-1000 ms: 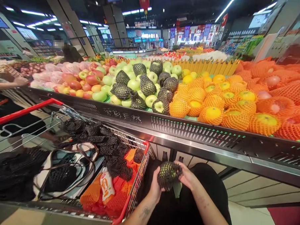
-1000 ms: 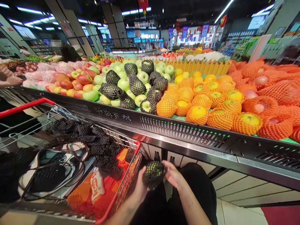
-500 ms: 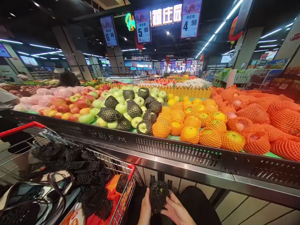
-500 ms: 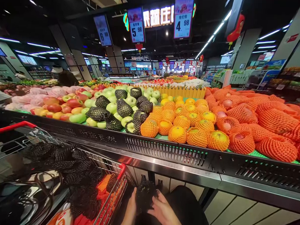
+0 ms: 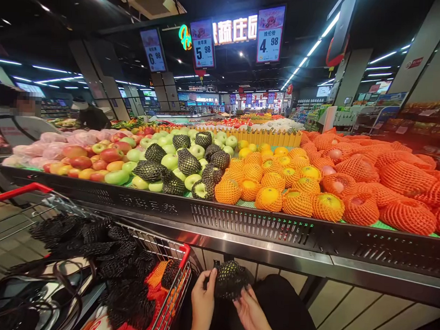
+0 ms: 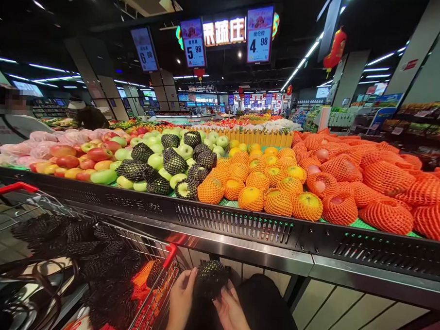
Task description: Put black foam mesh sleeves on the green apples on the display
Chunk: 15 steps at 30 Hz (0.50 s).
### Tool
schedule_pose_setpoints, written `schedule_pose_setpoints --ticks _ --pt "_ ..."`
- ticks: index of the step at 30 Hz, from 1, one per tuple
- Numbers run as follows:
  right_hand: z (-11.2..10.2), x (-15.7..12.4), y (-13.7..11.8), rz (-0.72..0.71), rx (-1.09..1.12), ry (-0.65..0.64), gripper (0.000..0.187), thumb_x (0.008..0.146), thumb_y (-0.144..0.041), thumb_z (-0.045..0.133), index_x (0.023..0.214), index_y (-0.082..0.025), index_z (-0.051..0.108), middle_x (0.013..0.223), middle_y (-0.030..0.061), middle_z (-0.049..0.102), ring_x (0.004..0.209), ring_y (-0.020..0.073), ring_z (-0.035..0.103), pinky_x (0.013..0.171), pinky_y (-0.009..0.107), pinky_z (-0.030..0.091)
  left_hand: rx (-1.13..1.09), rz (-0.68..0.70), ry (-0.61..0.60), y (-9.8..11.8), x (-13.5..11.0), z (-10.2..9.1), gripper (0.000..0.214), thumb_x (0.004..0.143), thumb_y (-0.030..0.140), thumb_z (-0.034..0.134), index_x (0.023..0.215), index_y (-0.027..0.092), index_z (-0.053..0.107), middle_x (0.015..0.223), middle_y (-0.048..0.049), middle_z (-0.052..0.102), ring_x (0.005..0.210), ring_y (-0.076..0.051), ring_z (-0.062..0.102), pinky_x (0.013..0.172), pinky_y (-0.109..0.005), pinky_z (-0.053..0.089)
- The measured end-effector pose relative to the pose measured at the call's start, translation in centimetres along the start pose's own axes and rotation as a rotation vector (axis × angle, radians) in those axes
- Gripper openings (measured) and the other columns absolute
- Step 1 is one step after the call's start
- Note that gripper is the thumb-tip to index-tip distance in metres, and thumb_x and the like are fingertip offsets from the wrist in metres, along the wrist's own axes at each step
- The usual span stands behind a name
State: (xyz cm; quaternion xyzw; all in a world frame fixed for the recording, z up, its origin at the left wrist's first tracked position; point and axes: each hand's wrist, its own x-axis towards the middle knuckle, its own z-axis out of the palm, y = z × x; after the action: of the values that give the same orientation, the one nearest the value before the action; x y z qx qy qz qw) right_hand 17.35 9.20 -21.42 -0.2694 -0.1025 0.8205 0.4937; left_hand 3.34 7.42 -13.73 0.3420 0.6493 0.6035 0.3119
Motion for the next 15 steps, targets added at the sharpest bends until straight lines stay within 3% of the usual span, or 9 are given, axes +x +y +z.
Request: schedule_pose_setpoints --ticks 3,6,10,13,15 --pt "-0.6 0.6 0.3 -0.022 0.015 0.004 0.038 0.052 -0.031 0.094 0.083 -0.032 0.072 0.093 -0.0076 0.078 0.086 0.0127 0.071 0.073 0.022 0.056 -0.204 -0.136 -0.087 0.2 0.0 -0.1 0.056 0.061 0.071 0.073 0.068 0.017 0.063 0.063 0.0006 0.059 0.061 -0.016 0.054 0.060 -0.024 0.043" --pt "-1.3 1.2 0.5 -0.049 -0.004 0.018 0.036 0.053 -0.032 0.093 0.082 -0.034 0.072 0.091 -0.0091 0.078 0.084 0.0136 0.070 0.068 0.023 0.056 -0.380 -0.271 -0.215 0.0 -0.1 -0.5 0.054 0.056 0.064 0.082 0.076 0.017 0.065 0.062 0.0023 0.057 0.056 -0.011 0.051 0.056 -0.021 0.040" --pt "-1.4 1.1 0.3 -0.038 0.002 -0.008 0.030 0.059 -0.031 0.091 0.083 -0.033 0.073 0.090 -0.0082 0.077 0.081 0.0130 0.070 0.065 0.022 0.055 -0.479 -0.300 -0.344 -0.1 -0.2 -1.1 0.045 0.059 0.050 0.087 0.080 0.016 0.066 0.065 0.0040 0.055 0.047 -0.003 0.037 0.044 -0.015 0.026" --pt "-0.8 0.6 -0.1 -0.020 0.017 -0.053 0.028 0.059 -0.028 0.091 0.082 -0.029 0.074 0.089 -0.0045 0.078 0.080 0.0140 0.070 0.069 0.024 0.055 -0.516 -0.379 -0.304 -0.6 0.1 -1.2 0.047 0.057 0.050 0.087 0.080 0.016 0.064 0.065 0.0049 0.053 0.044 -0.002 0.033 0.039 -0.015 0.018" --pt "-0.4 0.3 -0.3 -0.024 -0.011 -0.063 0.033 0.057 -0.026 0.092 0.085 -0.026 0.074 0.090 -0.0023 0.078 0.081 0.0151 0.071 0.074 0.026 0.054 -0.504 -0.438 -0.235 -1.2 0.3 -1.2 0.056 0.050 0.055 0.088 0.083 0.016 0.065 0.067 0.0036 0.057 0.047 -0.005 0.043 0.038 -0.016 0.023"
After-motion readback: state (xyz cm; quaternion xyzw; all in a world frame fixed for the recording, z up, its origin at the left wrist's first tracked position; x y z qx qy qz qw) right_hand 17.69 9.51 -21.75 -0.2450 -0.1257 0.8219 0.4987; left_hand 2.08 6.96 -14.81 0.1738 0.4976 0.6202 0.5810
